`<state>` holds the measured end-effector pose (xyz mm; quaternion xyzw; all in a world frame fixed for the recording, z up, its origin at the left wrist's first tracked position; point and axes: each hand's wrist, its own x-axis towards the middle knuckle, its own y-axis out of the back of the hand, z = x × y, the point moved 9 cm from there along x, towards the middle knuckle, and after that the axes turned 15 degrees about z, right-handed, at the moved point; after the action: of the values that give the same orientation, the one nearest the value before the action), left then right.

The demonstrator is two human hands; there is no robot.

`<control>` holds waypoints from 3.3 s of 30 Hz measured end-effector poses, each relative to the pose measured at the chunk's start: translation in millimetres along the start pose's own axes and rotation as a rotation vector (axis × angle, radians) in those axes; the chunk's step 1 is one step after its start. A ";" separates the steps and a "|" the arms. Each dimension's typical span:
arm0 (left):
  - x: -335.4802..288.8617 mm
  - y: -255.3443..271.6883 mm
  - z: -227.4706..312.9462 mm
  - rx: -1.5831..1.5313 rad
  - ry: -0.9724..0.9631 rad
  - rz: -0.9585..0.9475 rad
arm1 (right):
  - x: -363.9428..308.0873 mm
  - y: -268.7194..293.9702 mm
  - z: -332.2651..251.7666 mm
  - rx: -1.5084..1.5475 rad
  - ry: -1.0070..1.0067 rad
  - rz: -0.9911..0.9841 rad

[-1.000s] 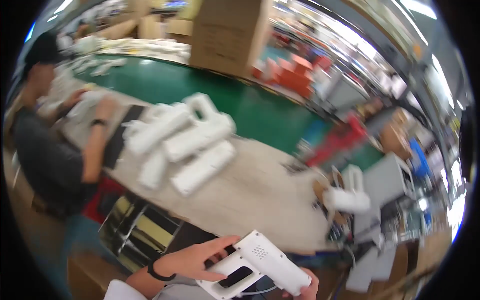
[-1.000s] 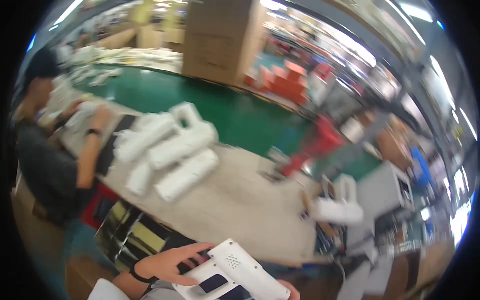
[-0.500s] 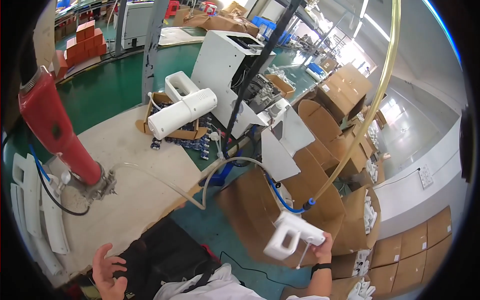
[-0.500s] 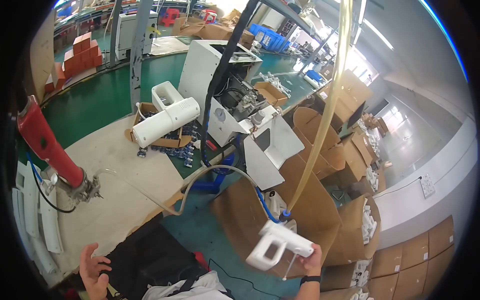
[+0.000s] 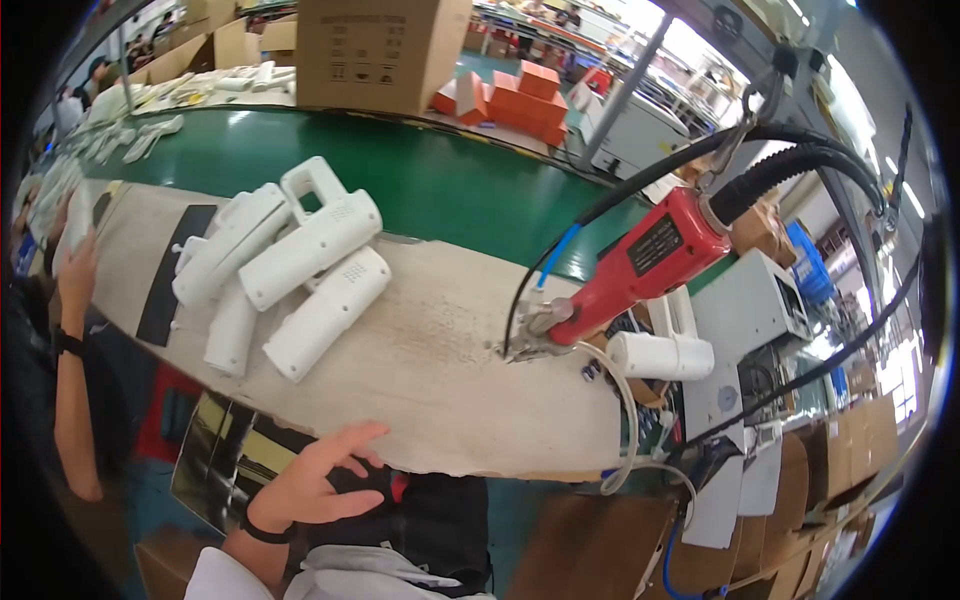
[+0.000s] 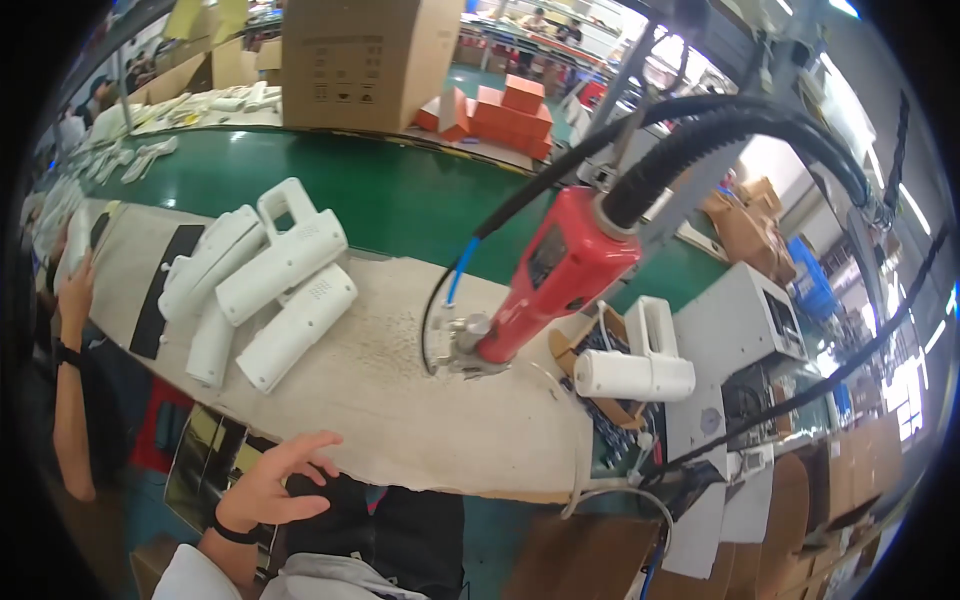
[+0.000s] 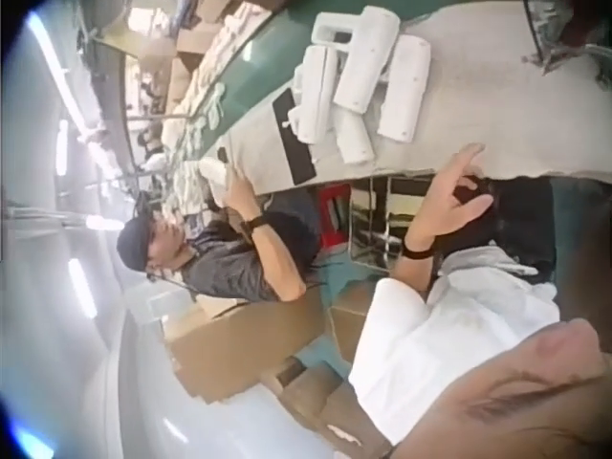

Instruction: Assembling internal components into white plastic housings using an electric screwdriver on a factory assembly line.

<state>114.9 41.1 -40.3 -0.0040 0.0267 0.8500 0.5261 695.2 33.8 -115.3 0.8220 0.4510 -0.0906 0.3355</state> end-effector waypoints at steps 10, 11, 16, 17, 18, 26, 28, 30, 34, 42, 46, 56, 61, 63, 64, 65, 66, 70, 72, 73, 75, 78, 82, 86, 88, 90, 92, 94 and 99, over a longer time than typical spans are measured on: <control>-5.9 60.7 79.9 0.508 -0.430 0.370 | -206.8 -200.4 -242.6 0.265 1.007 -0.639; -13.0 51.8 92.0 0.532 -0.464 0.305 | -220.8 -194.9 -258.9 0.348 1.180 -0.528; -31.1 51.6 123.0 0.644 -0.586 0.349 | -208.6 -264.2 -339.2 0.595 1.297 -0.168; -32.6 52.3 135.2 0.685 -0.652 0.389 | -209.5 -268.4 -359.1 0.617 1.350 -0.004; -33.8 53.7 144.7 0.730 -0.708 0.430 | -212.8 -282.8 -374.0 0.673 1.341 -0.006; 9.1 2.1 91.5 1.061 -0.683 0.226 | -195.7 -327.0 -385.3 0.731 0.918 -0.518; 19.2 -9.7 65.3 1.182 -0.656 0.189 | -193.8 -304.5 -382.5 0.722 0.937 -0.465; 26.4 -15.7 41.8 1.442 -0.630 0.140 | -187.4 -284.7 -380.8 0.753 0.975 -0.455; 39.6 -37.4 19.9 1.568 -0.774 0.269 | -196.9 -247.2 -383.9 0.802 0.995 -0.384; 58.2 -126.4 29.9 0.877 -0.277 -0.127 | -184.2 -222.8 -380.8 0.822 0.960 -0.397; 68.7 -162.0 56.3 1.243 -0.835 -0.457 | -179.5 -211.8 -378.0 0.780 0.962 -0.409; 131.8 -184.3 16.3 1.509 -0.666 -0.365 | -168.2 -218.9 -389.4 0.879 0.954 -0.369; 144.7 -170.3 3.7 1.298 -0.496 -0.228 | -163.6 -253.7 -392.7 0.931 1.019 -0.399; 146.9 -170.8 2.4 1.287 -0.454 -0.247 | -161.0 -269.6 -393.5 0.934 0.966 -0.421; 147.0 -171.2 2.3 1.258 -0.449 -0.232 | -158.3 -276.8 -393.2 0.931 0.990 -0.419; 147.4 -171.2 2.5 1.228 -0.444 -0.217 | -156.0 -283.6 -393.0 0.927 1.013 -0.416; 147.6 -171.3 2.2 1.226 -0.440 -0.218 | -153.8 -289.0 -393.3 0.957 1.005 -0.430; 149.7 -168.5 -4.3 1.279 -0.377 -0.239 | -150.4 -301.1 -390.8 0.949 0.947 -0.457; 150.8 -166.1 -6.2 1.289 -0.364 -0.245 | -148.7 -308.3 -389.6 0.936 0.926 -0.478; 151.1 -166.4 -6.1 1.292 -0.370 -0.240 | -147.1 -310.1 -388.9 0.931 0.927 -0.475; 150.8 -167.3 -3.3 1.292 -0.376 -0.237 | -146.4 -312.8 -387.7 0.912 0.990 -0.441; 146.5 -170.0 -3.0 1.313 -0.370 -0.264 | -132.9 -328.6 -374.7 0.859 0.955 -0.383; 148.2 -167.9 -2.4 1.309 -0.443 -0.229 | -137.4 -336.9 -375.7 0.787 0.990 -0.438; 142.4 -167.5 6.9 1.281 -0.541 -0.120 | -144.4 -317.9 -382.8 0.899 0.972 -0.425; 144.9 -166.1 13.1 1.248 -0.516 -0.102 | -167.3 -276.8 -393.5 0.903 0.961 -0.386; 150.4 -165.3 1.7 1.222 -0.460 -0.098 | -179.5 -262.2 -394.4 0.885 0.980 -0.385; 154.7 -160.8 -3.8 1.240 -0.440 -0.092 | -188.2 -259.7 -394.1 0.931 1.001 -0.423; 155.9 -160.7 -8.3 1.220 -0.438 -0.078 | -184.3 -267.2 -389.1 0.909 1.028 -0.417; 150.5 -162.9 -0.6 1.212 -0.497 -0.054 | -172.5 -277.5 -382.6 0.887 0.990 -0.454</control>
<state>193.4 248.1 -52.9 0.4891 0.3782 0.6464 0.4470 314.3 260.8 122.4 0.7115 0.6318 0.0509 -0.3034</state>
